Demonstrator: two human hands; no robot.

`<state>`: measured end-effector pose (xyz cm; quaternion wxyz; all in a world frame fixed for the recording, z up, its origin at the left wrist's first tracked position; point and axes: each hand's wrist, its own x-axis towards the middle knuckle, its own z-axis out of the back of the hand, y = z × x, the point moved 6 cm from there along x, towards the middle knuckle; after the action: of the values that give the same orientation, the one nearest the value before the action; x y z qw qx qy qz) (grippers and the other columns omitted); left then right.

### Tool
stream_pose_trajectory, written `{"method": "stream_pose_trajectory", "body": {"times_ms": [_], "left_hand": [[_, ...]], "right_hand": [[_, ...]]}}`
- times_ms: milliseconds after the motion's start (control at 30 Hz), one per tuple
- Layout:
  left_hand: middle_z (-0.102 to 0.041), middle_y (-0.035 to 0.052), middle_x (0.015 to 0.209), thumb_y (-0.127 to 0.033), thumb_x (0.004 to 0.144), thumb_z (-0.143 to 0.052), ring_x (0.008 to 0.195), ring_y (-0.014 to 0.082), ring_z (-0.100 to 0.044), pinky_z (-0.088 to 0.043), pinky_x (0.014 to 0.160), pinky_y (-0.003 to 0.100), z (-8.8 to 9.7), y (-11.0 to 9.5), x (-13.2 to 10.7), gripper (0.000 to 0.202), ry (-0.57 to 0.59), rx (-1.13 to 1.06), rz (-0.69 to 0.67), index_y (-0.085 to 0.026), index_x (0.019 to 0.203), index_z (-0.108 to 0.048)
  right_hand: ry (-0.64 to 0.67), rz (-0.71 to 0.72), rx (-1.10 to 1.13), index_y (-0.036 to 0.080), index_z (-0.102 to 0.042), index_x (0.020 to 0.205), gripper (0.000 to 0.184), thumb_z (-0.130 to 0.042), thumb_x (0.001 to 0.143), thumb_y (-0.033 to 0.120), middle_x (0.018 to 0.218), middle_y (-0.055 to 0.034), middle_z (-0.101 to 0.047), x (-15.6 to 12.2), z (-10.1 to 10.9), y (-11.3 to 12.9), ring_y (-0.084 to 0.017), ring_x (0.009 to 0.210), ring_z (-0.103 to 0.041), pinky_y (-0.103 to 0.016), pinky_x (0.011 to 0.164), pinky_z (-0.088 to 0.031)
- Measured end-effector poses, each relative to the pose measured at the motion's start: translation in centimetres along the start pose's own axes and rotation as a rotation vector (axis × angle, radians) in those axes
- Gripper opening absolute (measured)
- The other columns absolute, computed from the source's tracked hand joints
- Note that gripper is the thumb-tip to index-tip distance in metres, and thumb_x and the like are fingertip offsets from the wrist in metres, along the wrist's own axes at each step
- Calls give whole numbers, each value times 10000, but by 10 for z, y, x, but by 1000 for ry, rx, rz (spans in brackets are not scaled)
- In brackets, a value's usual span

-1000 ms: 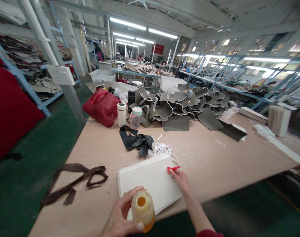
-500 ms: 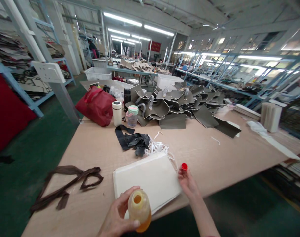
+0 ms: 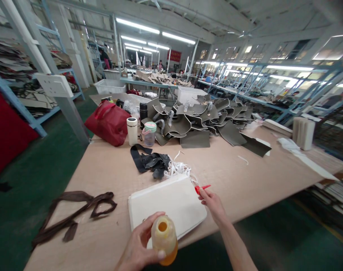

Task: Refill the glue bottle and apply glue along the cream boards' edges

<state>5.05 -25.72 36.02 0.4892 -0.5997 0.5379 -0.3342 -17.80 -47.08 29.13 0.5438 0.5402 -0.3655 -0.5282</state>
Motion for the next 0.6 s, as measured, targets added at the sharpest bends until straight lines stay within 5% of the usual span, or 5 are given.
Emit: {"method": "stream_pose_trajectory", "body": {"times_ms": [267,600], "left_hand": [[-581,164,1235,-542,358,-870,1185,369,-495,-327,1060,451,8,5,1,899,24,-70,33,-148,1140,-667],[-591,157,1228,-516,359,-873,1164,361,-513,-344,1051,440,27,6,1,860,-49,-84,48,-148,1112,-683]], "right_hand": [[95,-102,-487,144,-582,849,309,-520,916,440,748,8,-566,33,-21,-36,-119,652,-560,-290,623,-501],[150,16,-821,156,-580,799,288,-544,904,422,775,1,-578,35,-34,-24,-136,721,-568,-332,714,-498]]}}
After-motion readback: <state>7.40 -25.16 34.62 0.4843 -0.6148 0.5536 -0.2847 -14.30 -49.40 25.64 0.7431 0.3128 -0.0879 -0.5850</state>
